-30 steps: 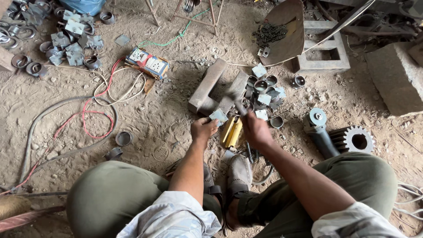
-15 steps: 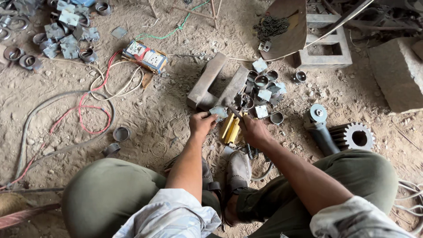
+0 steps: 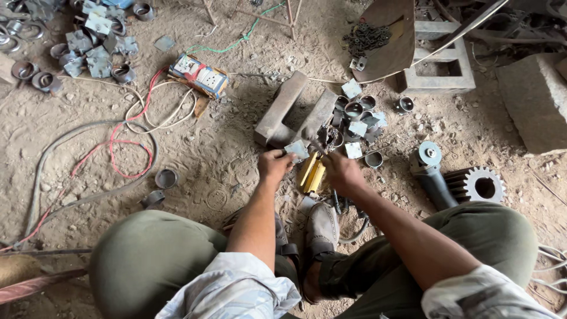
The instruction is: The person sits on the ground and uses a hammer to repeatedly strike small metal pieces placed on a metal block. They pick up each piece, position it, strike it several times, and then inspect it before moving to the next piece.
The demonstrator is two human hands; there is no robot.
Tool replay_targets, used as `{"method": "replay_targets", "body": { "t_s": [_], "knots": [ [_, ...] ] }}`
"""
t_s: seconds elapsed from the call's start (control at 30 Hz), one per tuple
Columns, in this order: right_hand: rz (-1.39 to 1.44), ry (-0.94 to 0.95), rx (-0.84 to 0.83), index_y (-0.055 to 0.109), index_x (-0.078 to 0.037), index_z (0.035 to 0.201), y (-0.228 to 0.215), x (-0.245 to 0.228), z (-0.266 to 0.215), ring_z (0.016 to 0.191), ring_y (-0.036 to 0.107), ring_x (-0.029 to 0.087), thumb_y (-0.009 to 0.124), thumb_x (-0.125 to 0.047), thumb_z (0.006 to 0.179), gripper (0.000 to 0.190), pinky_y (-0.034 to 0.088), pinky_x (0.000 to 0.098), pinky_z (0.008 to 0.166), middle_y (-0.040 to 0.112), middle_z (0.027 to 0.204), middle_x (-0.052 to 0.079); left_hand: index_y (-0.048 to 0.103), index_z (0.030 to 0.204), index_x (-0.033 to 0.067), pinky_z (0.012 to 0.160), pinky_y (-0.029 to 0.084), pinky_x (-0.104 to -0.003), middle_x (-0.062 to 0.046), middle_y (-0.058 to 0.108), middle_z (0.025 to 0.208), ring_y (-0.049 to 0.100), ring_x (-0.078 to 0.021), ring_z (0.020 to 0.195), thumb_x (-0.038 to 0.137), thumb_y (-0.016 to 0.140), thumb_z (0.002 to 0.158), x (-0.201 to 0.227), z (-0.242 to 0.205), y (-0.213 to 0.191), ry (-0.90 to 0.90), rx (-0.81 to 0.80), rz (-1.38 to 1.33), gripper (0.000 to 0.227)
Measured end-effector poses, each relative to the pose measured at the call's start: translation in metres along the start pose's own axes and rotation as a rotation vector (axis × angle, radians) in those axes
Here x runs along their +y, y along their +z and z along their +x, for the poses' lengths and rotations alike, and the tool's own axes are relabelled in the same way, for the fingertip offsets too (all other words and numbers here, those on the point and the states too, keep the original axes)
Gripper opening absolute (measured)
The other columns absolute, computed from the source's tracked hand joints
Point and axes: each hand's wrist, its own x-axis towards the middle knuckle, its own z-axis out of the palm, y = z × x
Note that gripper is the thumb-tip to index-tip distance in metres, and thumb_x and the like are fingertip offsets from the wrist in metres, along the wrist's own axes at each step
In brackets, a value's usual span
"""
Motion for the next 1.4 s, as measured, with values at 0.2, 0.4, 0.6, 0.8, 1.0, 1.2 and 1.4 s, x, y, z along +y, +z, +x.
{"method": "replay_targets", "body": {
  "t_s": [0.2,0.4,0.6,0.8,1.0,1.2,1.4],
  "knots": [
    [0.141,-0.183,0.199,0.061,-0.005,0.097,-0.022,-0.007,0.003,0.039,0.04,0.008,0.034,-0.036,0.113,0.044,0.034,0.0266,0.029,0.056,0.061,0.004,0.078,0.101,0.0002,0.055,0.059,-0.021,-0.014,0.079,0.09,0.071,-0.0128,0.07,0.013,0.081,0.084,-0.002,0.002,-0.003,0.112,-0.083,-0.028,0.021],
    [0.068,-0.11,0.01,0.062,-0.008,0.096,0.006,0.003,-0.002,0.038,0.038,0.012,0.036,-0.036,0.111,0.041,0.033,0.0308,0.03,0.056,0.059,0.004,0.056,0.135,0.0035,0.057,0.063,-0.027,-0.019,0.076,0.099,0.074,-0.0172,0.07,0.014,0.081,0.077,0.012,-0.006,0.004,-0.034,0.04,0.018,0.064],
    [0.042,-0.446,0.256,0.06,-0.006,0.087,0.0,-0.001,0.004,0.036,0.045,0.009,0.035,-0.043,0.111,0.051,0.037,0.0277,0.029,0.056,0.055,0.003,0.04,0.15,0.0,0.068,0.065,-0.026,-0.026,0.068,0.121,0.073,-0.0185,0.08,0.012,0.081,0.081,0.024,-0.022,-0.003,0.039,-0.025,-0.027,0.081],
    [-0.021,-0.116,-0.036,0.057,-0.006,0.074,0.021,0.033,0.016,0.033,0.034,0.011,0.026,-0.044,0.113,0.063,0.026,0.0306,0.026,0.051,0.051,0.005,0.039,0.151,0.0091,0.059,0.061,-0.024,-0.021,0.069,0.116,0.072,-0.0184,0.075,0.013,0.082,0.079,0.036,-0.025,0.005,-0.11,0.058,0.063,0.084],
    [-0.037,-0.061,-0.025,0.059,-0.008,0.073,0.033,0.052,0.035,0.034,0.037,0.011,0.026,-0.043,0.111,0.061,0.03,0.0287,0.025,0.053,0.052,0.003,0.044,0.147,0.0062,0.062,0.061,-0.021,-0.021,0.066,0.123,0.072,-0.016,0.079,0.02,0.081,0.087,0.025,-0.031,0.015,-0.134,0.126,0.049,0.072],
    [0.013,-0.026,-0.033,0.062,-0.006,0.077,0.018,0.028,0.016,0.035,0.039,0.011,0.029,-0.043,0.112,0.06,0.031,0.0293,0.026,0.057,0.056,0.004,0.05,0.135,0.0045,0.069,0.067,-0.023,-0.021,0.073,0.112,0.077,-0.0196,0.086,0.009,0.077,0.083,0.001,-0.016,0.028,-0.118,0.143,-0.109,0.059],
    [0.009,-0.166,0.109,0.053,-0.017,0.105,-0.036,-0.021,-0.011,0.036,0.037,0.009,0.029,-0.044,0.114,0.038,0.033,0.0249,0.027,0.056,0.06,0.004,0.069,0.126,0.0041,0.082,0.062,-0.029,-0.014,0.078,0.114,0.076,-0.0186,0.095,0.012,0.074,0.094,-0.019,-0.004,0.006,0.366,0.107,0.292,0.034]
  ]
}}
